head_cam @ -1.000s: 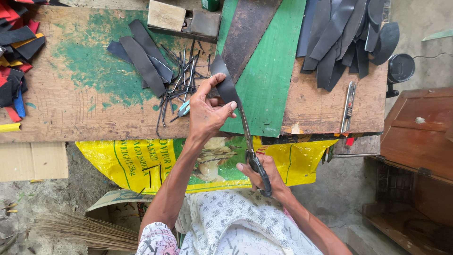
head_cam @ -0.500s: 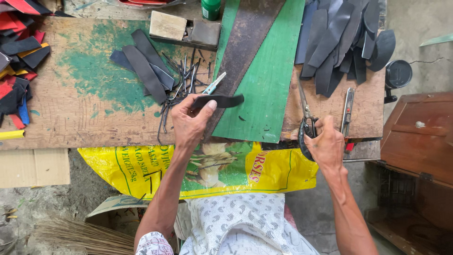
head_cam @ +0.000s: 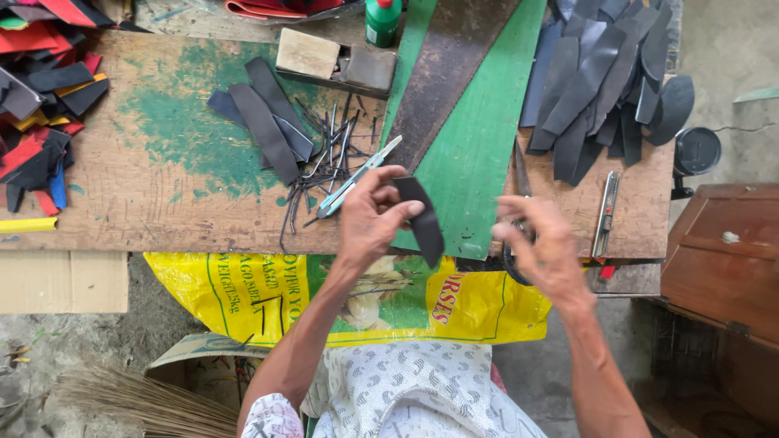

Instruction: The person uses a utility knife to cut a long strip of black rubber material on a green workbench. They repeatedly score and cut the rubber, then use scissors to trim the edges. The person also applies glue to the rubber pieces during the process.

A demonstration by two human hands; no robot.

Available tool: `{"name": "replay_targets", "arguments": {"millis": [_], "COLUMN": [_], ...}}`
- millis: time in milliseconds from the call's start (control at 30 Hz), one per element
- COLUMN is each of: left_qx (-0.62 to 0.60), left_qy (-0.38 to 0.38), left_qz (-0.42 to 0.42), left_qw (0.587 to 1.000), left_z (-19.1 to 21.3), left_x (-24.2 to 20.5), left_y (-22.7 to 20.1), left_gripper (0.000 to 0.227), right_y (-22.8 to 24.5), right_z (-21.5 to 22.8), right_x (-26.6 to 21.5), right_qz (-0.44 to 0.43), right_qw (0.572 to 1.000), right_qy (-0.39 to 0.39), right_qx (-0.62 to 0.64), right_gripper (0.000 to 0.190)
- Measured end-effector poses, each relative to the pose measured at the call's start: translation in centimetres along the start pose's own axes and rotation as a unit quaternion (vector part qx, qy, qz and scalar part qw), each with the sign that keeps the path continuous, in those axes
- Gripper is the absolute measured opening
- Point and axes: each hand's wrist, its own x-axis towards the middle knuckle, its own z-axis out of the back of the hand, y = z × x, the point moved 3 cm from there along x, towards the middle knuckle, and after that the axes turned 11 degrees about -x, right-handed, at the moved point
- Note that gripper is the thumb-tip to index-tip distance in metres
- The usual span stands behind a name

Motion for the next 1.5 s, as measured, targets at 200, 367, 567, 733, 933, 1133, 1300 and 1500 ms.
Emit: {"name": "replay_targets", "arguments": {"millis": [200,367,567,733,933,1133,1300,1500], "left_qx": [0.095,0.432,0.553,0.529,0.377,0.294,0.325,0.597], "left_qy": [0.011,-0.231,-0.265,-0.265,-0.322,-0.097,-0.035,-0.030], "left_qz": [-0.068,-0.170,-0.227,-0.198,-0.165,-0.270,-0.034,-0.209], "left_qw": [0.993,0.855,0.756,0.782,0.852,0.912,0.944,0.774], "left_z": [-0.7,9.2,13.5,14.3,13.1,2.8,-1.7,2.5], "left_x": [0.1,2.3,3.2,4.4,3.3,0.1,1.8,2.7], "left_y": [-2.5,-7.8,-6.8,-5.8,-7.8,-6.7,-2.2,-2.1], "left_gripper": [0.049,0.046,0.077,0.079,0.057,0.027,0.063,0.037], "right_y": [0.3,-6.7,-13.2,-17.3,-17.0,-10.5,-4.8,2.9], "right_z": [-6.1,0.9,8.1,8.8,7.7,4.8,1.4,-4.7], "right_x": [0.7,3.6,9.9,12.5,10.5,7.7,6.8,0.9], "right_qz": [-0.111,-0.167,-0.102,-0.115,-0.126,-0.083,-0.046,0.091], "right_qw": [0.938,0.895,0.856,0.864,0.946,0.961,0.975,0.984], "right_qy": [0.072,-0.062,-0.115,-0.131,-0.298,-0.262,-0.217,-0.151], "right_qx": [0.320,0.409,0.493,0.472,-0.016,-0.021,0.003,-0.040], "right_gripper": [0.020,0.025,0.024,0.027,0.036,0.033,0.026,0.020]}}
